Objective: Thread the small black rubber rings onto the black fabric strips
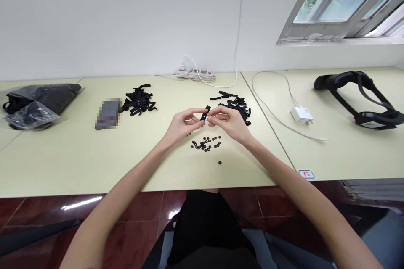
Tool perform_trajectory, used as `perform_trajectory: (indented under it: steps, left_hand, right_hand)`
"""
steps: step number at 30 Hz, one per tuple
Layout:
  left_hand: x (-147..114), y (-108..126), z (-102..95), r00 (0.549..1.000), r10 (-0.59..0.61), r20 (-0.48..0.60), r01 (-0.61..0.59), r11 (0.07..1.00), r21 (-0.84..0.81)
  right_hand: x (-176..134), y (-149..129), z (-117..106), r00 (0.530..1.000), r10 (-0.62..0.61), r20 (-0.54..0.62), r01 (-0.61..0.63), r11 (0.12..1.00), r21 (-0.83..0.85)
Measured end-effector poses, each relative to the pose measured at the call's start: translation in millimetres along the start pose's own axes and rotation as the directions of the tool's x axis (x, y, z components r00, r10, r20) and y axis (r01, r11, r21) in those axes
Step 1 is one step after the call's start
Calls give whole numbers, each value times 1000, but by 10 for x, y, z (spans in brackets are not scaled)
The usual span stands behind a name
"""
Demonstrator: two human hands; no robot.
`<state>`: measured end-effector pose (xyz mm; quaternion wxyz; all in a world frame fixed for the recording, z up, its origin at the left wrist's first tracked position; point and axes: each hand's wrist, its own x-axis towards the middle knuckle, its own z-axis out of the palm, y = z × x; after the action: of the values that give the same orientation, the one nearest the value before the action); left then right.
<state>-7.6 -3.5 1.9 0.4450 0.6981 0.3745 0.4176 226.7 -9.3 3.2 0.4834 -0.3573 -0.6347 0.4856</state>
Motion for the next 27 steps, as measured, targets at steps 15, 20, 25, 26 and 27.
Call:
perform_trajectory:
  steps: [15, 20, 25, 26, 27]
  left_hand:
    - [-16, 28, 49, 995, 93, 25, -93, 996, -15]
    - [-14, 19, 57, 991, 133, 28, -133, 991, -4]
    - [-20, 10, 76, 980, 195, 29, -195, 981, 19]
    - [-21, 7, 79, 977, 211, 32, -212, 977, 24]
    - [-23, 4, 81, 974, 226, 34, -227, 974, 27]
  right_hand:
    - [1, 20, -6, 998, 36, -48, -36, 999, 9]
    - [18, 46, 1, 1000, 13, -19, -14, 999, -30]
    - [5, 36, 29, 999, 25, -39, -26, 1000, -3]
    - [2, 33, 35, 999, 25, -44, -25, 1000, 2]
    - [0, 33, 39, 999, 23, -44, -23, 1000, 4]
